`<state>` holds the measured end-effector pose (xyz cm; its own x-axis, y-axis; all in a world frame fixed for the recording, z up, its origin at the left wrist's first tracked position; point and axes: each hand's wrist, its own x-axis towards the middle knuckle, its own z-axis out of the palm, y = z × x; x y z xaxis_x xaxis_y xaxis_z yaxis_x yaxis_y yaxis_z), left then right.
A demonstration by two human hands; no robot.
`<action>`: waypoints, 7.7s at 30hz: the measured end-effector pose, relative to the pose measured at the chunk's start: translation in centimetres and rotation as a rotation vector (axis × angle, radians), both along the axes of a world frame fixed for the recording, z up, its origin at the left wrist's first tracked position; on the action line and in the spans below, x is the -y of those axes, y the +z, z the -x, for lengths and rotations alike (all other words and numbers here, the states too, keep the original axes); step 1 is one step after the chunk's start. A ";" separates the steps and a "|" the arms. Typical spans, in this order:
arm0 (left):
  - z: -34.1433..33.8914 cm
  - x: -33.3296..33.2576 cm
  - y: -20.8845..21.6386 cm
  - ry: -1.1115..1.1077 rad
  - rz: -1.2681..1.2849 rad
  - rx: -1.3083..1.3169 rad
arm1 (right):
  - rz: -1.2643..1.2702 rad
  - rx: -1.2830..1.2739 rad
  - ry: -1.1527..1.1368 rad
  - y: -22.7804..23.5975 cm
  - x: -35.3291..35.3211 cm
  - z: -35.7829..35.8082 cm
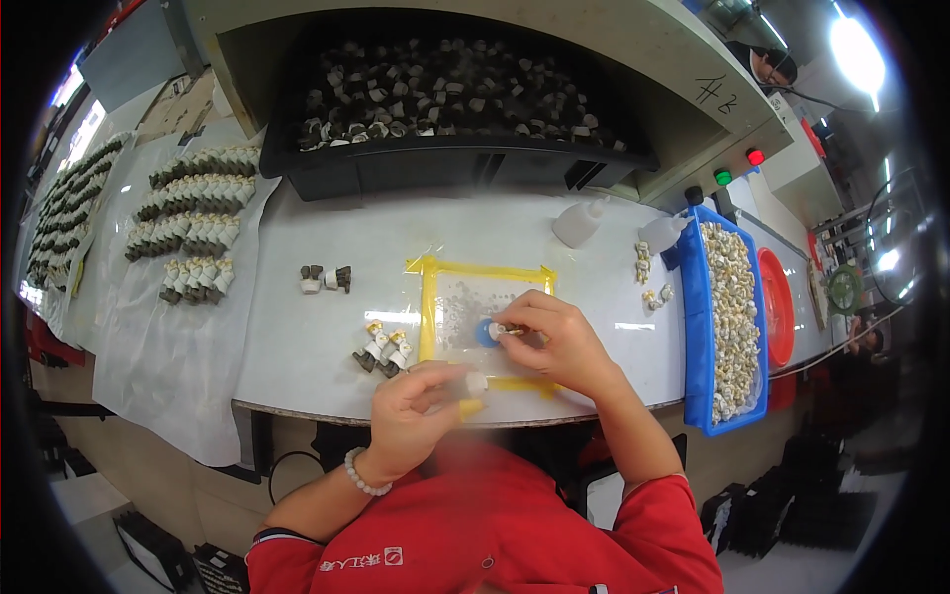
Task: The person assembles small components and plastic parts into finished assemblies at a factory workstation, applying adhesive or lubricant from a dispenser bottle.
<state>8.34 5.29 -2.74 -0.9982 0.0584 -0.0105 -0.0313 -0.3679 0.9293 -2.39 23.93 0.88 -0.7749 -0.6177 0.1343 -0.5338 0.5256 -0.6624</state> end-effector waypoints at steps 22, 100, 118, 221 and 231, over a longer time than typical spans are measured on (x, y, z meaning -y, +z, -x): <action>0.0 -0.3 -2.2 0.068 -0.002 -0.128 | 0.312 0.362 -0.015 0.2 -0.4 -3.5; 0.2 8.9 1.4 0.294 0.999 -0.271 | 0.449 0.304 -0.470 -3.4 -9.6 -0.9; 8.0 10.5 2.6 0.122 1.410 -0.319 | -0.069 -0.109 -0.399 -1.0 -8.5 -2.1; 7.4 12.5 2.2 0.279 1.323 -0.129 | -0.120 -0.141 -0.323 -0.8 -6.1 -0.8; 3.2 6.8 3.8 0.003 -0.141 0.139 | 0.056 0.078 -0.285 -1.2 -5.5 -1.0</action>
<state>5.10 -1.55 1.07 -0.9878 0.0663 -0.1406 -0.1549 -0.4942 0.8554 -1.40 29.47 -0.28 -0.9254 -0.3668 0.0955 -0.3163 0.6087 -0.7276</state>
